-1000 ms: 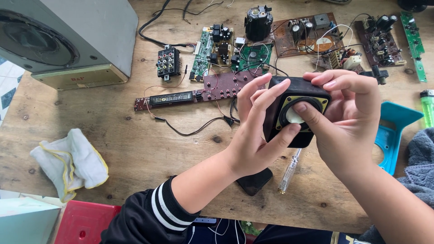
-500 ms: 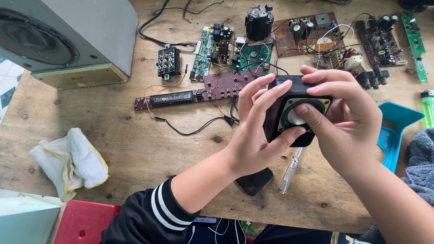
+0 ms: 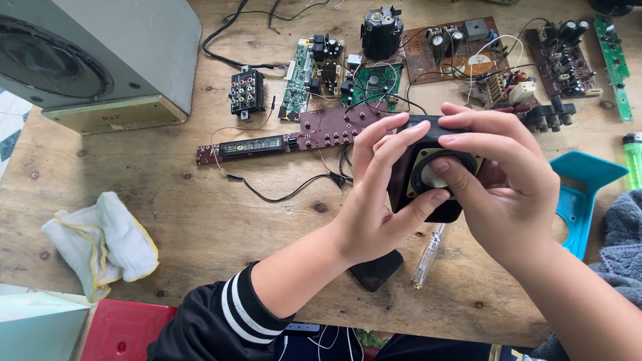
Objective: Inspecting and cleaning a small speaker driver and its housing on a repair bench
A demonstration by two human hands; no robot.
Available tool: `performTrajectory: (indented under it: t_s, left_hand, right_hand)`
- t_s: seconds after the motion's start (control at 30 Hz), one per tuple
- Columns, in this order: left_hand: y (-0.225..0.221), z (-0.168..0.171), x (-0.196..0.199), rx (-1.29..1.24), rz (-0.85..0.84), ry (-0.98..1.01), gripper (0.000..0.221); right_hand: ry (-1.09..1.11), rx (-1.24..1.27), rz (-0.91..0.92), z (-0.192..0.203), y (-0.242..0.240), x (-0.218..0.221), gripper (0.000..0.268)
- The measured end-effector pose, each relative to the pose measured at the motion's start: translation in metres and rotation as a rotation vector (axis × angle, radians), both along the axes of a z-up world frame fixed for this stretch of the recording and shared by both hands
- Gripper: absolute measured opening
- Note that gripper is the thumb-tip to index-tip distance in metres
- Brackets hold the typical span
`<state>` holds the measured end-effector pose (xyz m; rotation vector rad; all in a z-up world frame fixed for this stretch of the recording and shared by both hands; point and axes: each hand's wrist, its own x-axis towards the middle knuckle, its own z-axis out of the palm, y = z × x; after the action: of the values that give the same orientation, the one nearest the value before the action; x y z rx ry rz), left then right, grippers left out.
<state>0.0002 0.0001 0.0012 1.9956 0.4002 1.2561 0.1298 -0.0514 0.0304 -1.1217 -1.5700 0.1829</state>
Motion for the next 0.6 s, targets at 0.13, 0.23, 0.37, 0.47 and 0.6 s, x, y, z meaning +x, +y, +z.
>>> performTrajectory:
  t_s: [0.13,0.23,0.37,0.47,0.6]
  left_hand:
    - [-0.0003,0.0013,0.0002,0.008,0.014,0.014,0.045]
    - [0.0003,0.0011,0.0006,0.024,0.021,0.009,0.045]
    - [-0.0001,0.0029,0.0005,0.046,0.041,0.002,0.044]
    - [-0.0005,0.0034,0.0009,0.046,0.06,-0.02,0.042]
    - [0.0031,0.0036,0.0037,0.025,0.119,-0.094,0.043]
  right_hand:
    - [0.014,-0.006,-0.002,-0.0012,0.0012,0.0002,0.011]
    - [0.021,0.0,-0.004,-0.0006,0.001,-0.0017,0.011]
    - [0.128,-0.027,0.017,-0.0025,0.0033,-0.003,0.029]
    - [0.213,-0.115,0.058,-0.0033,0.0043,-0.0043,0.042]
    - [0.43,-0.259,0.176,-0.0091,0.005,-0.0058,0.052]
